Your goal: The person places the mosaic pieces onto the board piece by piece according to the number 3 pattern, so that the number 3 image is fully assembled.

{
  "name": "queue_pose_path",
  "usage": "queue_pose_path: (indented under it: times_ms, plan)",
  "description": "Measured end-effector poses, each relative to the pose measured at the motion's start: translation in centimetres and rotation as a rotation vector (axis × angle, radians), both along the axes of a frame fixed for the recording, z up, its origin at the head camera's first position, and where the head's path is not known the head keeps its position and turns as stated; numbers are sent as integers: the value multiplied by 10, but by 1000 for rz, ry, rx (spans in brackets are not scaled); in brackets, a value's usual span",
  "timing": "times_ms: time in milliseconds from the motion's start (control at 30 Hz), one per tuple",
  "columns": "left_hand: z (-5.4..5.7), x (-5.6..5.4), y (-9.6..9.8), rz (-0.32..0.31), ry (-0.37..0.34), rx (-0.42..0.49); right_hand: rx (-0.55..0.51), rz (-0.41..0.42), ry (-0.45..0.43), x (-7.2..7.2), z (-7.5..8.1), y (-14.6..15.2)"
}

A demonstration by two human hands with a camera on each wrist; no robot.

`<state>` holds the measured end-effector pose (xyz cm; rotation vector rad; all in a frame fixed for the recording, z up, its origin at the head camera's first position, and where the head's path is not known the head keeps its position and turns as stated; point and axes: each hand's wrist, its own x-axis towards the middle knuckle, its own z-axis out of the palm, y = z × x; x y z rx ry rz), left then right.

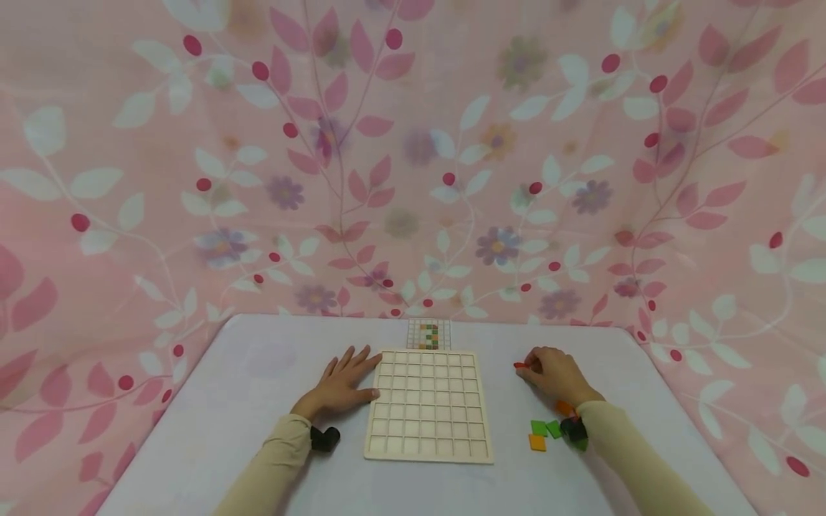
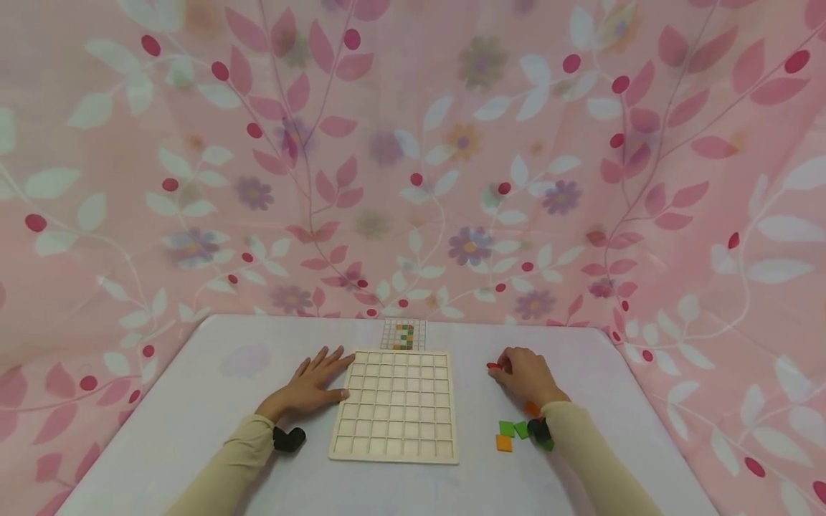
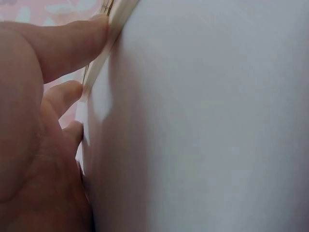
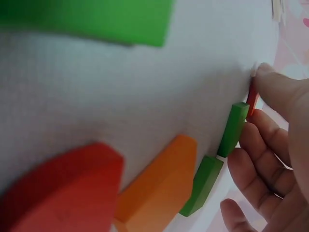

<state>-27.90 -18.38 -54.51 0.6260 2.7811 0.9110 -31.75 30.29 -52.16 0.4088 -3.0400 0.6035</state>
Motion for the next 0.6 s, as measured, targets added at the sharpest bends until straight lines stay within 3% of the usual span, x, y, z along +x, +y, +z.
queue_pose_path:
  times_ms: [167,600]
  plan:
    - [5,0,1,17,-3,-28,55,9,69,1,-2,-2]
    - [1,0,2,50,40,5,119,-70,77,3,-5,-11]
